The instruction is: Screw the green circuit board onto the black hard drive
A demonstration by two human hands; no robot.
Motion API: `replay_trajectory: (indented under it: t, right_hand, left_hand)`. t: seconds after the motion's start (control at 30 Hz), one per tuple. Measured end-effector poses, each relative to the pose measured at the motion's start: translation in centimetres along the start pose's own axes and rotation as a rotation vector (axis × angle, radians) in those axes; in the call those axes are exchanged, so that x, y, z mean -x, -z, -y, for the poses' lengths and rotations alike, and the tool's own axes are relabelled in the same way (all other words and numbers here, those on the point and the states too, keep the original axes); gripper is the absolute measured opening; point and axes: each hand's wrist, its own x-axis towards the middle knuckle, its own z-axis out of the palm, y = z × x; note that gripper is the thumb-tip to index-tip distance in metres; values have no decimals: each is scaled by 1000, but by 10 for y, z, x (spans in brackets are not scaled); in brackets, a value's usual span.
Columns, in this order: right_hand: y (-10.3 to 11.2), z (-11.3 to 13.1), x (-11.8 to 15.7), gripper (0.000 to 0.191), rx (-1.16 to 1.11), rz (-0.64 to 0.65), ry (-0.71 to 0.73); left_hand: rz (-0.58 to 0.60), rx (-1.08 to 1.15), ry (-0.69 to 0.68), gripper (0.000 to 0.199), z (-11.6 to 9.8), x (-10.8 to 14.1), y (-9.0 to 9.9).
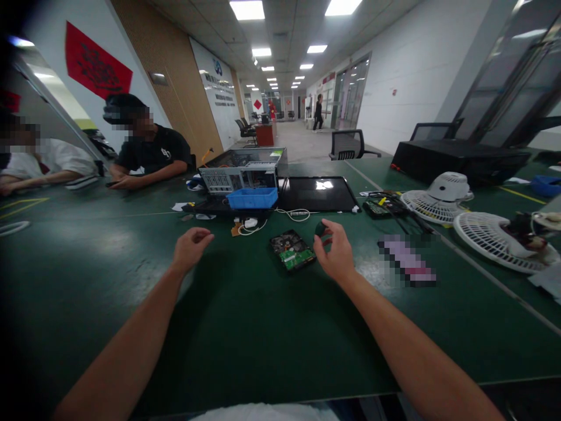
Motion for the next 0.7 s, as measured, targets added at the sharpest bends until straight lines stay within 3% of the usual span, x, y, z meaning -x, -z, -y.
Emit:
replay_trajectory:
  t: [0.23, 0.4, 0.53, 0.7]
  right_hand:
    - [-1, -1, 0, 49, -3, 1, 7]
    - [-1, -1, 1, 48, -5, 0, 11]
    - [0, 0, 1, 48, 1, -12, 0]
    - [0, 2, 0, 48, -10, -13, -9]
  left_hand:
    - [293, 148, -323, 18, -103, 34, -51]
    - [446, 144, -570, 11, -157, 44, -74]
    - [490, 152, -610, 10, -174, 44, -83]
    - [515, 131, -613, 13, -169, 44, -89]
